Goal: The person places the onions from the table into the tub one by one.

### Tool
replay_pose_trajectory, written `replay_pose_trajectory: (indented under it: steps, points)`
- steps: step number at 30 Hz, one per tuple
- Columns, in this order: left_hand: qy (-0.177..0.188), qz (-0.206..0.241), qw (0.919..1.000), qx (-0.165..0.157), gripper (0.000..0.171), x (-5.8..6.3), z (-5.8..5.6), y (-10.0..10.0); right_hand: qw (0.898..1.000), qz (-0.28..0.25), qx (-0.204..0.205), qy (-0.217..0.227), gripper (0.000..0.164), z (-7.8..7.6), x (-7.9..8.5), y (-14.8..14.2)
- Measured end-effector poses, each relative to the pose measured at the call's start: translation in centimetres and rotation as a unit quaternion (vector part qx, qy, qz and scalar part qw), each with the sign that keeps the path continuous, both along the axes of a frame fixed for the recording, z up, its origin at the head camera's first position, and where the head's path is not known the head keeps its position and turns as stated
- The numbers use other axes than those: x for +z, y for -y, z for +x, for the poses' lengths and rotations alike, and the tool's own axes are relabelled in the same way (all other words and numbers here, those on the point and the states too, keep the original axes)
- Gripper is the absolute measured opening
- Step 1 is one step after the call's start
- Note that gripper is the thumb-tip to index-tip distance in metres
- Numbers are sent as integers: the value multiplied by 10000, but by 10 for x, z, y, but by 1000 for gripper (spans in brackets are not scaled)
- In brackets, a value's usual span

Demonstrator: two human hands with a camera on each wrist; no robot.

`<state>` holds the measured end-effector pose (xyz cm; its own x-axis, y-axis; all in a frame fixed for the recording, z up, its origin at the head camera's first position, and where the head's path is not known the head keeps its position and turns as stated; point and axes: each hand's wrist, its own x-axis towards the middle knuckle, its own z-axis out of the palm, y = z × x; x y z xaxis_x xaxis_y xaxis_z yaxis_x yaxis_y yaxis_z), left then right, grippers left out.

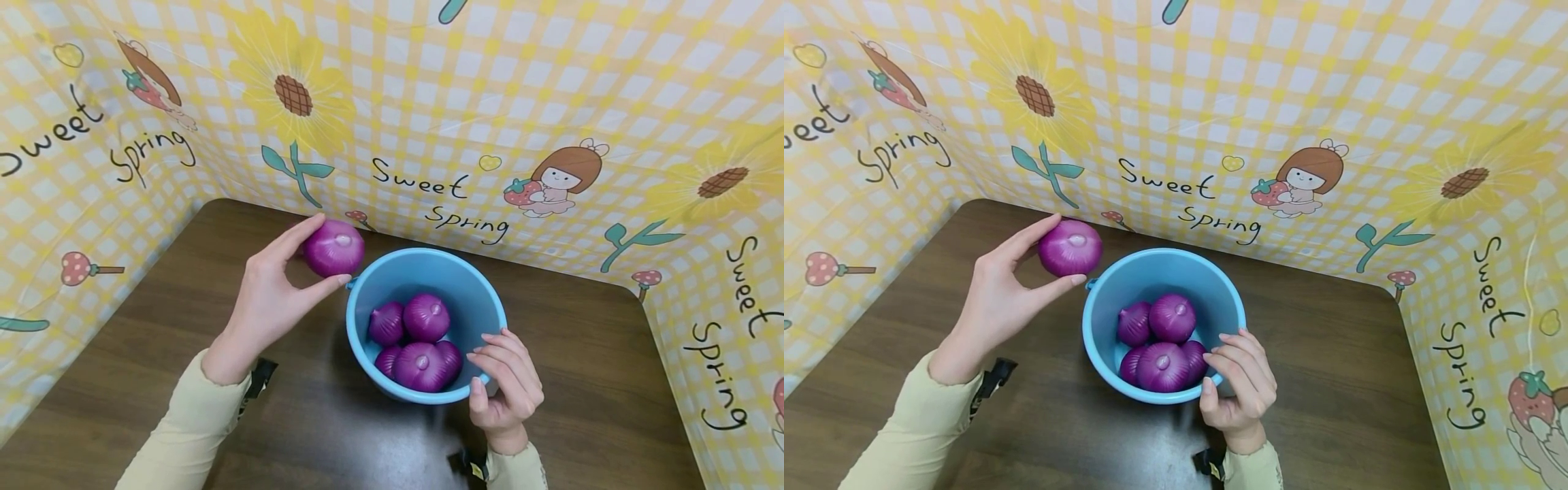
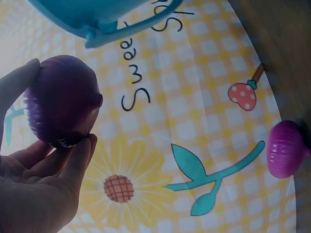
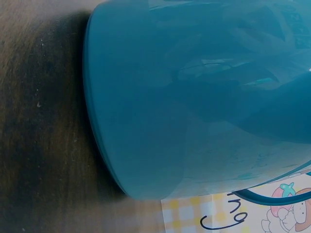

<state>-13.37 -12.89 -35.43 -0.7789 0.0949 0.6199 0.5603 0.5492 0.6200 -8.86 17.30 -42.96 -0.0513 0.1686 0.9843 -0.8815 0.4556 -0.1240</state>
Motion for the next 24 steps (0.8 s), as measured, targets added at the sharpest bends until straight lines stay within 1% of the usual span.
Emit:
replay_pose_trajectory:
  steps: [6, 10, 19, 24]
  points:
    - [-135, 53, 9994, -300, 85, 5, 7, -9, 10000, -27, -11, 5, 43, -1, 0, 0]
    - [-157, 77, 9987, -471, 85, 7, 10, -13, 10000, -42, -6, -11, 43, -1, 1, 1]
    - [71, -64, 9969, -776, 85, 8, 14, -23, 10000, -14, -3, 9, 43, -1, 2, 0]
    - [84, -57, 9962, -869, 84, 7, 15, -27, 10000, -12, -2, 4, 44, -2, 2, 1]
